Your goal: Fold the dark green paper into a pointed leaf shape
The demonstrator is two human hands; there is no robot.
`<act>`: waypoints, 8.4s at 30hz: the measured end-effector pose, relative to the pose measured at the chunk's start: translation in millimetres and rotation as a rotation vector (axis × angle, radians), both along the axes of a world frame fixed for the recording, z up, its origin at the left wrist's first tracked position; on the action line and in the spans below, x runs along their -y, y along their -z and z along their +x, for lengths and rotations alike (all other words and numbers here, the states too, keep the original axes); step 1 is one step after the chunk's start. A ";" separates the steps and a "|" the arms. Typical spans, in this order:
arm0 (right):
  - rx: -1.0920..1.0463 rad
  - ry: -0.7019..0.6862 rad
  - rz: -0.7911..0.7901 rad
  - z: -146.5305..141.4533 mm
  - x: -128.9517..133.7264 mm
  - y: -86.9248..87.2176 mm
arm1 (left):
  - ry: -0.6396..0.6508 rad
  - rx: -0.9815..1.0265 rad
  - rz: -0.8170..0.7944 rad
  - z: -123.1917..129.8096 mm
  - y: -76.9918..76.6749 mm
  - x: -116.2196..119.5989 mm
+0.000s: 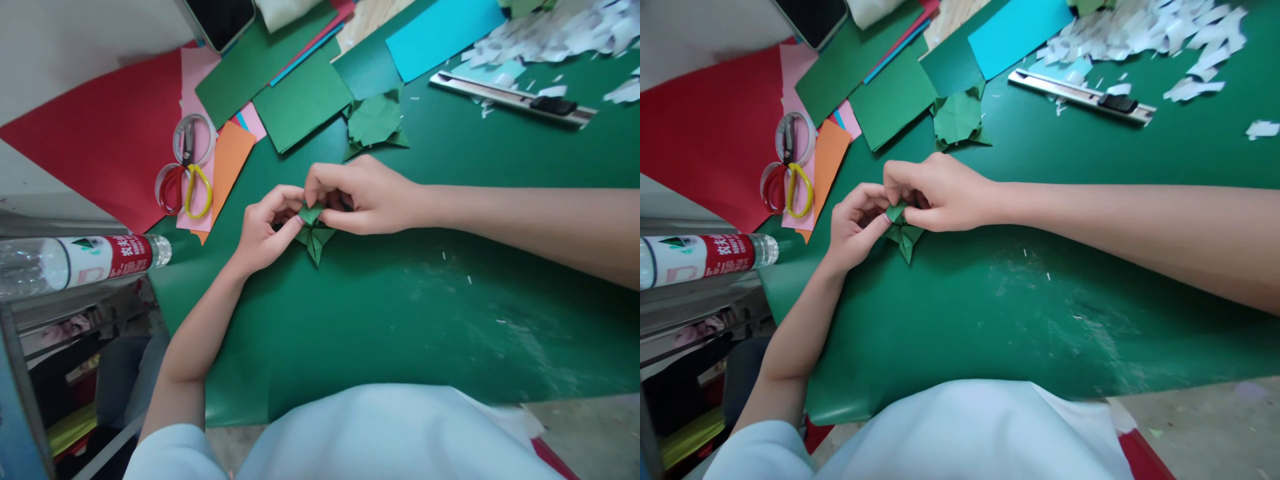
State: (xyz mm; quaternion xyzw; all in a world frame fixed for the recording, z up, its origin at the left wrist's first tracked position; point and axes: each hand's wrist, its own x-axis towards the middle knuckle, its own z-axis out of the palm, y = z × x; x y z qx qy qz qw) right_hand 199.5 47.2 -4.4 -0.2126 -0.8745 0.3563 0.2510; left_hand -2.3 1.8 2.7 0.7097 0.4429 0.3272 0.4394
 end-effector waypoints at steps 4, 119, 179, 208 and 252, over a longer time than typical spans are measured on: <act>-0.046 0.007 -0.035 0.7 -0.5 -0.3 | -0.006 0.015 0.003 -0.5 0.4 0.0; -0.101 0.115 -0.026 -3.1 1.0 -2.0 | 0.001 -0.156 0.112 0.6 0.1 -0.3; -0.015 0.182 0.243 -3.2 9.4 4.3 | -0.259 -0.350 0.506 3.9 6.2 7.5; -0.001 0.059 -0.052 -2.2 -6.5 -8.0 | -0.096 0.100 -0.004 -1.0 3.8 2.5; -0.005 0.082 0.102 -5.7 -2.5 -1.5 | -0.186 -0.099 0.249 6.9 3.6 7.5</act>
